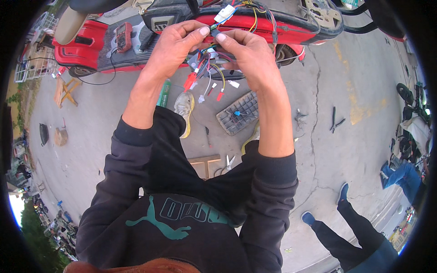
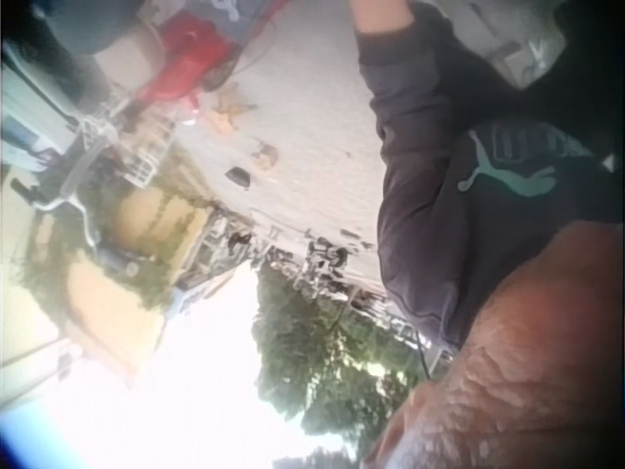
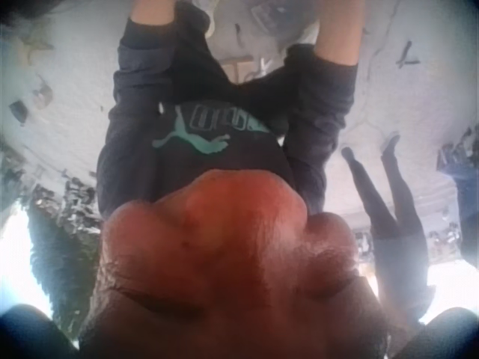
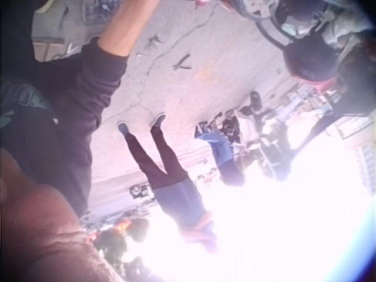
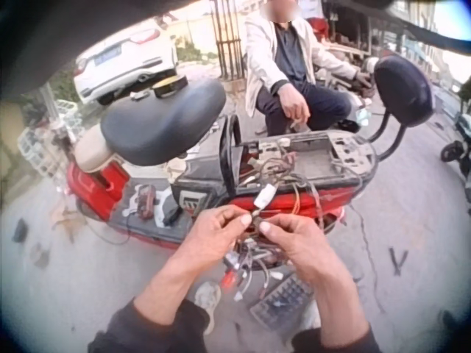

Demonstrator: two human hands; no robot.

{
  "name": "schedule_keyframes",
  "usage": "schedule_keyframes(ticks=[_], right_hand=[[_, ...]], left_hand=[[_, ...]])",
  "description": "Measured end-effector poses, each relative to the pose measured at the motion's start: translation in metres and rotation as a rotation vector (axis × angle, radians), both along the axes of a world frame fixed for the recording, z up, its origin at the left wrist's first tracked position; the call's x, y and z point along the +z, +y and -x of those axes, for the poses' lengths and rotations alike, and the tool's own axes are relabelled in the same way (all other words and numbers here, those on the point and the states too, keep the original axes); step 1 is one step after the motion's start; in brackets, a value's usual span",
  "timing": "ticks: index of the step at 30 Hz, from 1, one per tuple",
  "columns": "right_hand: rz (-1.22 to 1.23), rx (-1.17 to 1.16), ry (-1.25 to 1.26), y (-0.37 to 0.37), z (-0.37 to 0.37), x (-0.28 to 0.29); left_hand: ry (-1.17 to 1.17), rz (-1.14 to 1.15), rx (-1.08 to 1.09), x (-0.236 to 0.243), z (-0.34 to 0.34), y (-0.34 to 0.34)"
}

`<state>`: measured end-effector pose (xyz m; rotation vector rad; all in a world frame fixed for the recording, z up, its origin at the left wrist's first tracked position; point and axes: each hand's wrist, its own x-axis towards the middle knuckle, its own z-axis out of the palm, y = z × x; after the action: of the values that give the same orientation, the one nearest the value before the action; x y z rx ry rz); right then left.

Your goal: The person repairs the wiring of a red electric scooter by stripping, twisting, and taping individual wires. They use pliers and electrical tape to secure connections, then test the throttle at the end.

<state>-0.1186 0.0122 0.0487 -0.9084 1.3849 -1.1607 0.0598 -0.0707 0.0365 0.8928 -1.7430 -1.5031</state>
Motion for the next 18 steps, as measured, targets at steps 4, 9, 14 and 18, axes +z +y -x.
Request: schedule_keyframes(ticks=[4,9,14,18], right_hand=[[-0.022,-0.015,0.055,0.007,0.002,0.006],[-0.063,0.011,0.011,0.009,0.007,0.012],[0.025,-0.075,-0.032,0.003,-0.001,0.008],[0.062,-0.195,-0.047,-0.003,-0.013,0.013]], left_hand=[[0.059,0.063,0.026,-0.015,0.001,-0.002],[-0.102,0.211,0.1,-0.007,-0.003,0.011],[-0.149,0.788,0.147,-0.012,0.0,0.009],[-0.193,1.053,0.19,-0.011,0.001,0.012]])
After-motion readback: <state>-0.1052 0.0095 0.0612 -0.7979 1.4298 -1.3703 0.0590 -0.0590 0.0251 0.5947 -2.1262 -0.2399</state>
